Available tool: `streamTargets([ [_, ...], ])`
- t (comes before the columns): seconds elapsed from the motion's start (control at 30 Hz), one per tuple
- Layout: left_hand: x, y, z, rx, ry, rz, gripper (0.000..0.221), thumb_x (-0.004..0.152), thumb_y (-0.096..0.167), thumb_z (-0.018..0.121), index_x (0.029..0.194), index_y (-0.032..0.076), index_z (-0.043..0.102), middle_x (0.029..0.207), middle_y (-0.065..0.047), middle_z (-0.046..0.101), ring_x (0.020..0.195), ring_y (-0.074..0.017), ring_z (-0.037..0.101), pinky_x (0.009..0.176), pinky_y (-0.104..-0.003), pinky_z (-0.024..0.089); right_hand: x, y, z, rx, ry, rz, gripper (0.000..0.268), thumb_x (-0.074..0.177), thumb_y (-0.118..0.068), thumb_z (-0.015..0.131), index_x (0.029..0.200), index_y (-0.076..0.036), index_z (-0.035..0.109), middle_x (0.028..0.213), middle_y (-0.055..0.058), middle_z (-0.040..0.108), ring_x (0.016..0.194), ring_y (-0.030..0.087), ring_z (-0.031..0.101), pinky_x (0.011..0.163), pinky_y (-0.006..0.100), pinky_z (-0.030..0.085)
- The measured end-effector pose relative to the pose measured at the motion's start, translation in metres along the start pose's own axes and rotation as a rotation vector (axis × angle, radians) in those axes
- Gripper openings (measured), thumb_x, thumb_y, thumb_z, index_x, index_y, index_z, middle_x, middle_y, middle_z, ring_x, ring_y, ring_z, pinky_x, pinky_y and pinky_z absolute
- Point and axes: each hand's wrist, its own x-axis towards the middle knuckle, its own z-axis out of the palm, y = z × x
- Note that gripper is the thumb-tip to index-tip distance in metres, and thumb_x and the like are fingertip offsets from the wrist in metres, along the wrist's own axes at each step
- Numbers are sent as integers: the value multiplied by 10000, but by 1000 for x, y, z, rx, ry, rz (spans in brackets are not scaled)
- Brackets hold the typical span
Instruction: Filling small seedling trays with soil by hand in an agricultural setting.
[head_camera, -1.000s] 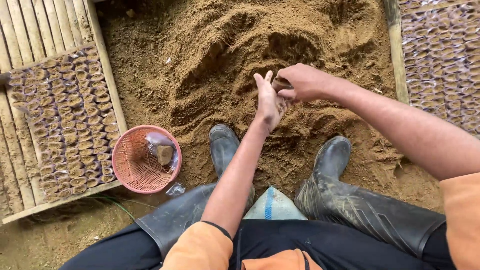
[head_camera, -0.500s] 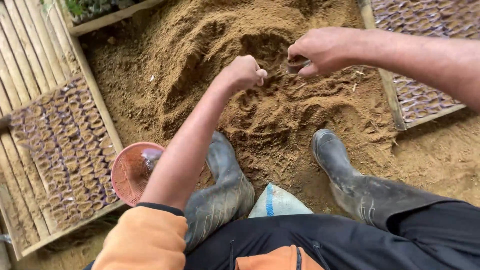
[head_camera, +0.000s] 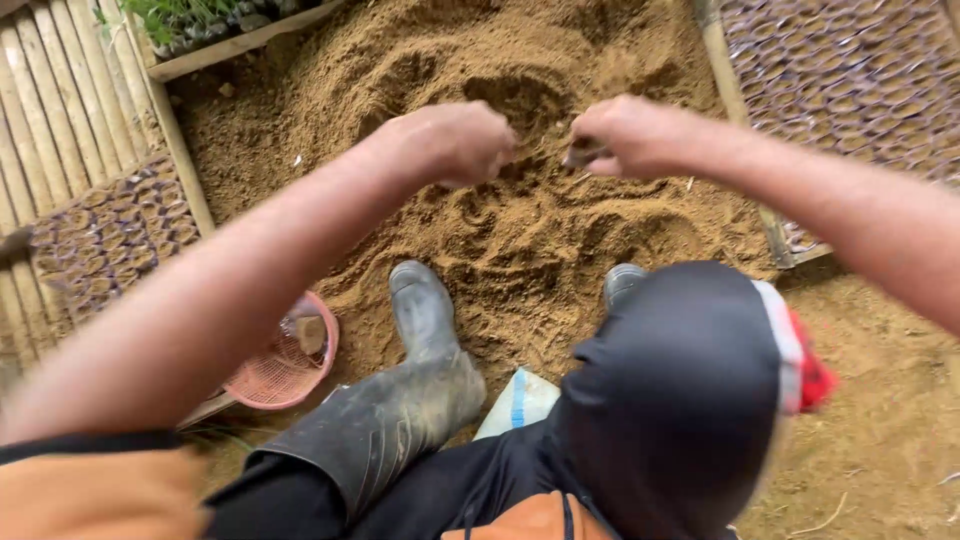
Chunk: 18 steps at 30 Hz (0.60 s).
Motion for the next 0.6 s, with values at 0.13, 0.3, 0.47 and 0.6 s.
streamTargets([
  [0.13, -76, 36, -43, 97, -269, -133, 351, 1047, 237, 512, 1374, 146, 597, 1469, -22, 571, 1323, -216, 584, 1176, -518, 419, 16, -13, 25, 25, -17, -50, 72, 974, -103, 655, 1028, -57, 665, 982, 90, 677, 796, 170, 630, 711, 249, 600],
  [0.3, -68, 22, -48, 295, -121, -205, 471, 1088, 418, 470, 1147, 0, 678, 1176, -122, 707, 1079, -269, 708, 990, -471, 581, 24, -27, 45, 255, -39, -48, 137, 977, -140, 637, 1089, -75, 682, 1165, 147, 703, 1018, 238, 707, 927, 372, 611],
  [0.47, -10, 8, -55, 435, -135, -111, 535, 1017, 487, 533, 1368, 87, 586, 1423, -111, 600, 1298, -332, 586, 1060, -519, 502, 25, 31, 95, 184, 217, -243, 221, 882, -129, 708, 1085, -76, 638, 1045, 143, 638, 933, 319, 643, 772, 435, 503],
  [0.6, 22, -5, -70, 233, 5, 5, 524, 1025, 390, 505, 1463, 106, 470, 1469, -176, 530, 1284, -384, 581, 1126, -546, 462, -48, 39, 85, 78, 264, -164, 175, 912, -62, 660, 1061, -70, 570, 996, 104, 562, 786, 260, 574, 635, 407, 493],
])
